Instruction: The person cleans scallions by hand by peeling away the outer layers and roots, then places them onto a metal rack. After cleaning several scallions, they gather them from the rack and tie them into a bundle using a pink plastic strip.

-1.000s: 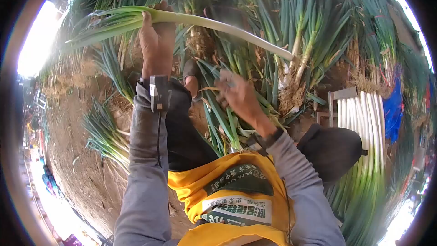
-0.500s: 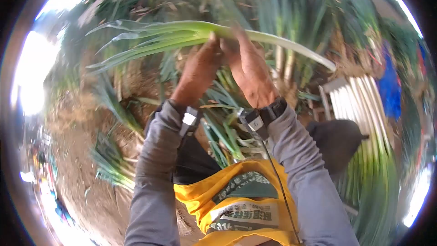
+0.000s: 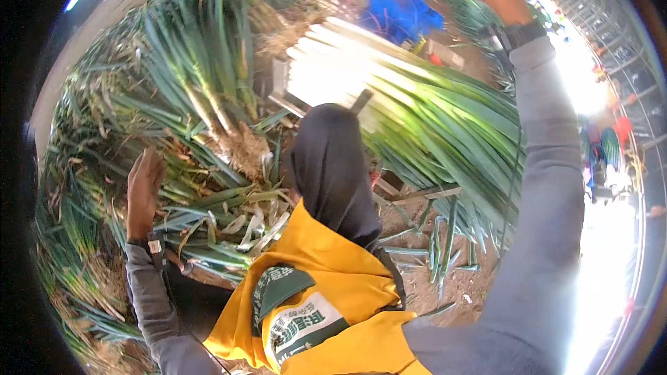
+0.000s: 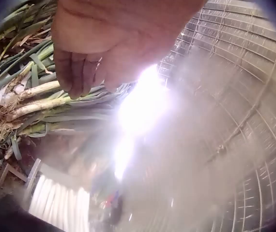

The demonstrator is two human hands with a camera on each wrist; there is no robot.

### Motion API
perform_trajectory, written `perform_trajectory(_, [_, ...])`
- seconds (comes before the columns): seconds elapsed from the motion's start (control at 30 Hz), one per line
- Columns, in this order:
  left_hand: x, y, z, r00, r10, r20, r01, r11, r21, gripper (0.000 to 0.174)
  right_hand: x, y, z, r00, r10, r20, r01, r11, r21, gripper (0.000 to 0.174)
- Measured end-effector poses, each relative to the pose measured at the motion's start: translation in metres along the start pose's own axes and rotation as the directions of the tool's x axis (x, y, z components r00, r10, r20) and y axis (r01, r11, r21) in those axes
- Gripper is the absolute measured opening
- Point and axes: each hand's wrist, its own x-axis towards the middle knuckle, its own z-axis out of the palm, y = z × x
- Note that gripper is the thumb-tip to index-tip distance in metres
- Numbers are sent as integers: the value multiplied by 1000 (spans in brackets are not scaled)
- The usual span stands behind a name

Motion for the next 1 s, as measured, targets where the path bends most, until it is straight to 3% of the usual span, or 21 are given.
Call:
perform_trajectory(0.03, [1, -1, 5, 1000, -18, -18, 19, 1000, 25, 37, -22, 24, 19, 1000, 15, 5, -15, 1000, -11, 33])
perform_trajectory(0.1, [7, -13, 7, 998, -45, 34, 44, 998, 45, 36, -65, 60, 84, 978, -109, 178, 125, 988, -86, 21])
perform_trajectory(0.17, [12, -25, 9, 995, -74, 66, 69, 995, 75, 34, -96, 35, 98, 873, 94, 478, -145, 987, 71, 26])
perform_trajectory(0.23, [16, -30, 17, 988, -149, 47, 147, 988, 57, 32, -119, 35, 128, 819, 1, 573, -63, 994, 89, 22])
perform_trajectory(0.27, [14, -29, 21, 985, -171, 22, 169, 983, 73, 31, -125, 38, 134, 820, 7, 572, -71, 993, 91, 22])
perform_trajectory(0.33, [18, -33, 25, 983, -182, 30, 180, 981, 73, 30, -131, 35, 149, 744, -33, 668, -122, 975, 184, 25])
perform_trajectory(0.43, [23, -43, 25, 978, -209, 4, 208, 975, 81, 29, -123, 36, 167, 675, -154, 721, -120, 942, 313, 31])
perform_trajectory(0.57, [26, -55, 27, 968, -250, -22, 251, 966, 53, 25, -112, 26, 214, 710, -196, 676, -164, 888, 430, 35])
perform_trajectory(0.7, [28, -64, 24, 961, -276, -2, 276, 957, 86, 24, -115, 20, 243, 657, -228, 719, -238, 842, 485, 41])
perform_trajectory(0.77, [24, -60, 34, 953, -301, -43, 304, 947, 103, 25, -116, 27, 240, 690, -235, 685, -385, 682, 622, 40])
perform_trajectory(0.8, [20, -56, 41, 955, -294, -33, 296, 943, 154, 26, -115, 27, 234, 673, -237, 701, -325, 757, 567, 42])
perform_trajectory(0.83, [16, -49, 53, 949, -315, -34, 315, 928, 197, 28, -115, 34, 254, 562, -298, 772, -272, 815, 512, 45])
perform_trajectory(0.87, [11, -38, 63, 945, -319, -71, 327, 914, 240, 31, -137, 41, 274, 741, -357, 568, -197, 693, 693, 38])
perform_trajectory(0.9, [3, -24, 71, 979, -204, 20, 164, 837, 521, 37, -134, 33, 273, 655, -311, 689, -271, 754, 599, 44])
perform_trajectory(0.93, [11, -24, 55, 940, -287, 183, 86, 721, 687, 38, -147, 40, 286, 723, -345, 598, -201, 723, 660, 46])
perform_trajectory(0.97, [17, -56, 26, 910, -33, 413, -305, 621, 722, 37, -143, 44, 297, 751, -341, 566, -186, 713, 676, 46])
perform_trajectory(1.0, [16, -54, 31, 943, -55, 329, -200, 697, 689, 40, -140, 52, 310, 764, -315, 563, -187, 726, 661, 46])
